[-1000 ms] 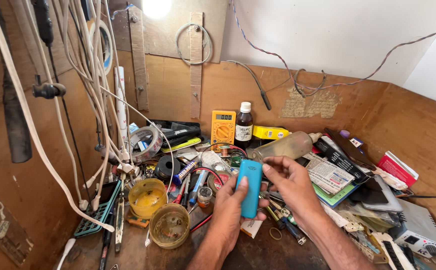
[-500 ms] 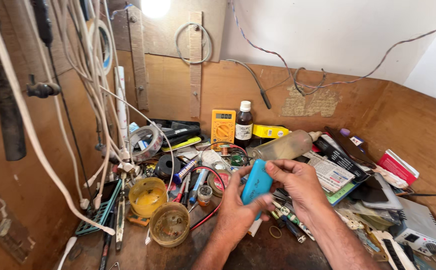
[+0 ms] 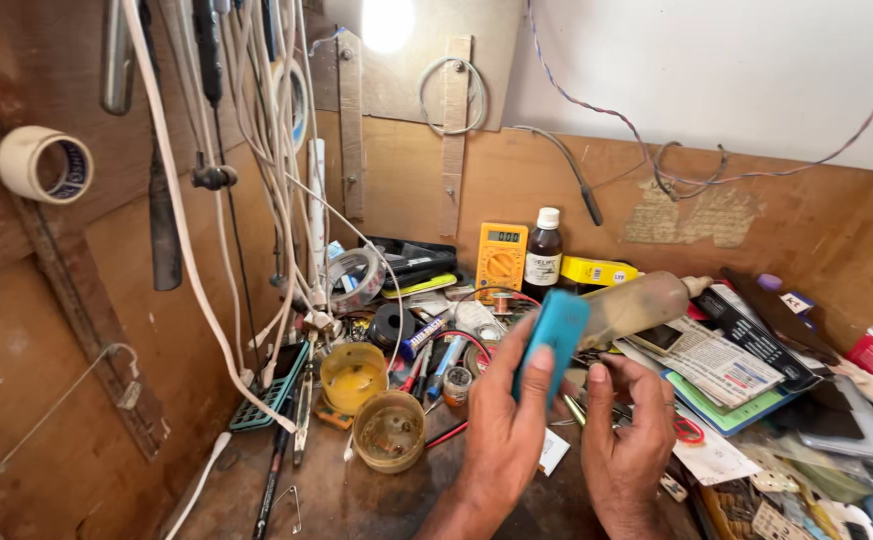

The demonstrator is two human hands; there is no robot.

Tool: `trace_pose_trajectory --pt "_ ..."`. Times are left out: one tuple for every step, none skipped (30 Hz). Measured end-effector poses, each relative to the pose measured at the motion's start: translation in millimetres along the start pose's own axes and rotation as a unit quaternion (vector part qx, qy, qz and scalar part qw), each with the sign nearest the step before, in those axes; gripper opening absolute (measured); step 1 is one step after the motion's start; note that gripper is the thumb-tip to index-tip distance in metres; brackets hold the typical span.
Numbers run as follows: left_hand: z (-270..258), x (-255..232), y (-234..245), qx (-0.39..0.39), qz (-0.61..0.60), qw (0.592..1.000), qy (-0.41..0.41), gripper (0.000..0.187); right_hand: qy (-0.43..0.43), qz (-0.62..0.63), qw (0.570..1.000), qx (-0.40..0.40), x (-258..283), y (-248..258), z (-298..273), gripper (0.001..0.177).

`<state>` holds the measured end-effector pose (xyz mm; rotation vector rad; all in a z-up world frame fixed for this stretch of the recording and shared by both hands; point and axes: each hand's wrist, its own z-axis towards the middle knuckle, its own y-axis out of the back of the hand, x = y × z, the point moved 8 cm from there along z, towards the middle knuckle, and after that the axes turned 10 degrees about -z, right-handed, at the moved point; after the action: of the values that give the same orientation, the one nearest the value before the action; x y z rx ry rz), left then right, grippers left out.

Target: The person disassembles a light blue mobile phone, removes the battery, and handles various small components and tools on a cluttered workbench. They reassemble the phone and continue to manipulate small parts and a roll of tape.

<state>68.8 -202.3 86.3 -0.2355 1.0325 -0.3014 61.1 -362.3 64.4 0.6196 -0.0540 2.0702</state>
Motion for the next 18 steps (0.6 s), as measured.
trace_pose_trajectory --pt "-2.6 -14.1 3.1 -0.014 0.024 0.999 -0.019 0.05 0.007 -0.012 1.0 0.005 0.7 0.1 0.4 0.02" --pt "-6.9 -30.6 6.6 -0.019 0.066 0.996 -0.056 0.05 0.014 -0.025 1.0 0.01 0.5 1.2 0.0 0.019" --pt "-11.1 -47.2 13.3 -0.025 0.107 0.99 -0.092 0.051 0.006 -0.034 0.999 0.011 -2.6 3.1 0.8 0.019" --pt "-14.1 -64.5 23.6 -0.03 0.151 0.98 -0.127 0.051 -0.004 -0.041 0.999 0.012 -5.0 3.4 1.5 0.019" --pt "-13.7 -76.3 36.2 -0.031 0.18 0.975 -0.13 0.049 -0.014 -0.048 0.999 0.014 -7.2 3.5 2.2 0.019" --pt "-15.4 -86.9 50.1 -0.031 0.208 0.969 -0.13 0.047 -0.01 -0.048 0.999 0.015 -7.4 4.7 1.4 0.019" --pt "-18.3 -102.4 62.9 -0.023 0.272 0.948 -0.164 0.046 -0.005 -0.048 0.999 0.016 -7.6 5.3 1.4 0.019" --pt "-18.3 -116.1 73.4 -0.009 0.333 0.922 -0.2 0.046 -0.001 -0.049 0.999 0.012 -7.9 6.0 3.2 0.019" --pt "-12.6 -111.1 92.4 -0.024 0.378 0.918 -0.116 0.049 0.001 -0.045 0.999 0.014 -8.1 5.5 4.2 0.019" --pt "-10.6 -103.4 111.6 -0.038 0.421 0.906 -0.03 0.052 0.002 -0.041 0.999 0.017 -7.9 6.0 2.9 0.019" --pt "-11.9 -94.1 130.4 -0.051 0.459 0.885 0.057 0.056 0.004 -0.038 0.999 0.02 -7.0 7.2 0.1 0.018" --pt "-13.5 -94.1 141.7 -0.059 0.494 0.865 0.067 0.053 0.002 -0.035 0.999 0.023 -5.7 6.6 -0.5 0.018" --pt "-16.3 -92.5 151.6 -0.066 0.527 0.844 0.077 0.05 0.001 -0.031 0.999 0.025 -4.2 5.6 -1.0 0.018" --pt "-17.5 -89.2 159.6 -0.072 0.558 0.822 0.086 0.047 0.001 -0.03 0.999 0.027 -4.2 6.2 0.0 0.019" --pt "-17.6 -91.1 164.4 -0.075 0.601 0.794 0.055 0.046 0.001 -0.034 0.999 0.031 -4.0 6.3 0.5 0.018" --pt "-18.0 -92.2 168.9 -0.08 0.642 0.762 0.024 0.045 0.002 -0.037 0.999 0.035 -3.5 5.9 0.9 0.018" --pt "-16.7 -91.9 172.8 -0.084 0.68 0.729 -0.007 0.044 0.003 -0.041 0.998 0.039 -3.0 4.9 1.3 0.018" --pt "-14.3 -83.2 182.5 -0.08 0.697 0.712 0.018 0.041 0.008 -0.042 0.998 0.037 -1.6 4.6 0.6 0.018"
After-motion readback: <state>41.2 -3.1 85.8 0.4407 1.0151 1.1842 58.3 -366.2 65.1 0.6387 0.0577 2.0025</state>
